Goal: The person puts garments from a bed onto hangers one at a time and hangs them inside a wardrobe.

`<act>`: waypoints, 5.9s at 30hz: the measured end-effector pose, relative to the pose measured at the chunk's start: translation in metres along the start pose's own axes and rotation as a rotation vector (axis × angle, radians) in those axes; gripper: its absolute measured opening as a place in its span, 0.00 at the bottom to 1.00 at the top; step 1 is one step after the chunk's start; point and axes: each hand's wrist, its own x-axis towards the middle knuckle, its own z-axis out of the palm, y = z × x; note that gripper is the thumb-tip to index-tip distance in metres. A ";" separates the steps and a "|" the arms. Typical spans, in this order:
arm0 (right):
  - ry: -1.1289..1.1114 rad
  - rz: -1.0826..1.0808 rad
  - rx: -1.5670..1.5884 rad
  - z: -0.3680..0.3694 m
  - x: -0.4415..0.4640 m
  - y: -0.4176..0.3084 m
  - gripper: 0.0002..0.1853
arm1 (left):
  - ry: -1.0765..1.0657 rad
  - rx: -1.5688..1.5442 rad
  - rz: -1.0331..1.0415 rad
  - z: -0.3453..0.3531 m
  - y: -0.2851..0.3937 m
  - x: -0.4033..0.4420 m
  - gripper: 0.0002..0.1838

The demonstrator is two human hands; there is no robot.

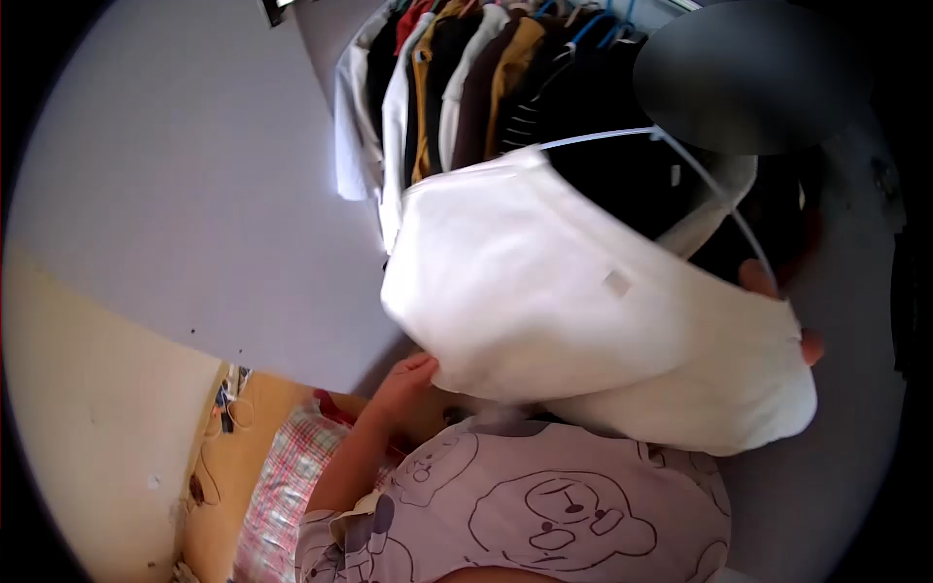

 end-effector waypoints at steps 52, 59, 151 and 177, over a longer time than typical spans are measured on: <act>-0.146 -0.290 -1.366 -0.137 0.151 0.289 0.06 | 0.786 0.375 0.142 -0.046 -0.133 -0.094 0.15; -0.819 0.338 -1.016 -0.051 0.094 0.443 0.02 | 1.303 0.019 -0.048 -0.026 -0.227 -0.146 0.17; -2.547 0.827 -1.427 0.172 -0.386 0.945 0.48 | 2.172 -0.735 -0.757 -0.252 -0.690 -0.598 0.43; -2.629 0.624 -1.237 0.130 -0.423 0.973 0.13 | 2.084 -0.240 -0.617 -0.268 -0.756 -0.580 0.16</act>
